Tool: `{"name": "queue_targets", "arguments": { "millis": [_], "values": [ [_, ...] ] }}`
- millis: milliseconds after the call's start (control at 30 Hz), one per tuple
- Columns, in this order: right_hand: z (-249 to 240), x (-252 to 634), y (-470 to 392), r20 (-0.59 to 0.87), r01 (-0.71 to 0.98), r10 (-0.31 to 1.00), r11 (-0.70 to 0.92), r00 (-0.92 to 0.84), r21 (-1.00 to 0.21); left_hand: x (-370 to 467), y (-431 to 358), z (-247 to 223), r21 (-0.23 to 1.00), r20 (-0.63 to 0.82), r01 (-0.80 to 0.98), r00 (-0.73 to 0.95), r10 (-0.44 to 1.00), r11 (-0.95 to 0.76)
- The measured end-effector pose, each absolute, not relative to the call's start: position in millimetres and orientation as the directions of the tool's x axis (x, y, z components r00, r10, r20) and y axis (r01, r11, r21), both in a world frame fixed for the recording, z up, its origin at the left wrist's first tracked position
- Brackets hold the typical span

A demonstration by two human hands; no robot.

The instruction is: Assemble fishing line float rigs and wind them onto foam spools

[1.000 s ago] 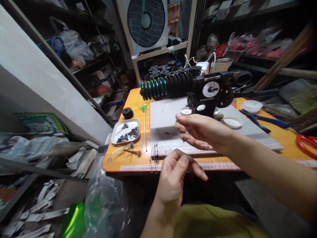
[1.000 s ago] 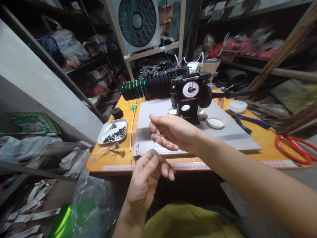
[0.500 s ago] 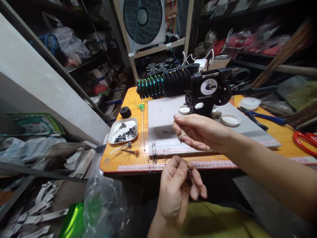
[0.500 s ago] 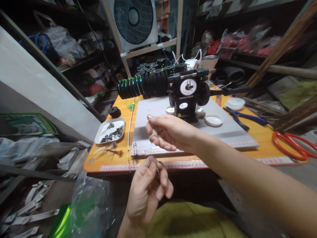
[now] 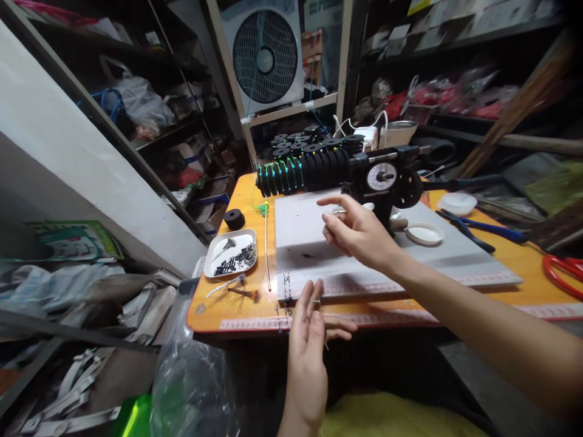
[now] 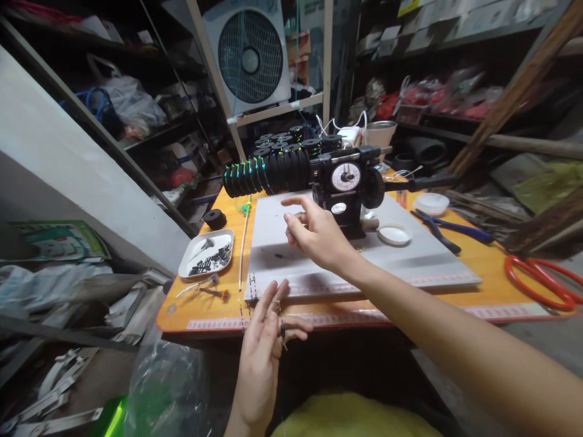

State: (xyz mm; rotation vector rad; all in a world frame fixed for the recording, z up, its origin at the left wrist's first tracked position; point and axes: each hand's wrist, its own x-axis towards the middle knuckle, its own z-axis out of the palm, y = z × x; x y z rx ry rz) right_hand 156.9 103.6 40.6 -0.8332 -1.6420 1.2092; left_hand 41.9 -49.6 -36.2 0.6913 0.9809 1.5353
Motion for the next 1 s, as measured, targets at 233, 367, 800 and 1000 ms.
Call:
{"name": "queue_targets", "arguments": {
  "millis": [233,367,800,1000],
  "values": [
    [44.2,158.7,109.8,0.156,0.152,0.839,0.271,-0.521,-0.951,41.3,-66.1,-39.7,0.982,-0.077,-0.190,-0.300,0.951,0.019],
    [59.9,171.7,96.0,0.125,0.083,0.805,0.211,-0.580,-0.974,35.9,-73.4,-29.2,0.994,-0.014,0.094,-0.352,0.936,0.050],
    [88.8,195.9,63.3,-0.051,-0.213,0.658,-0.316,-0.752,-0.925,63.5,-22.8,13.2,0.956,0.259,-0.178,0.135,0.956,-0.234],
    [48.2,191.6,58.2,-0.149,-0.195,0.651,-0.425,-0.744,-0.884,71.3,-52.1,-33.7,0.767,0.036,-0.634,0.192,0.981,0.096]
  ]
}}
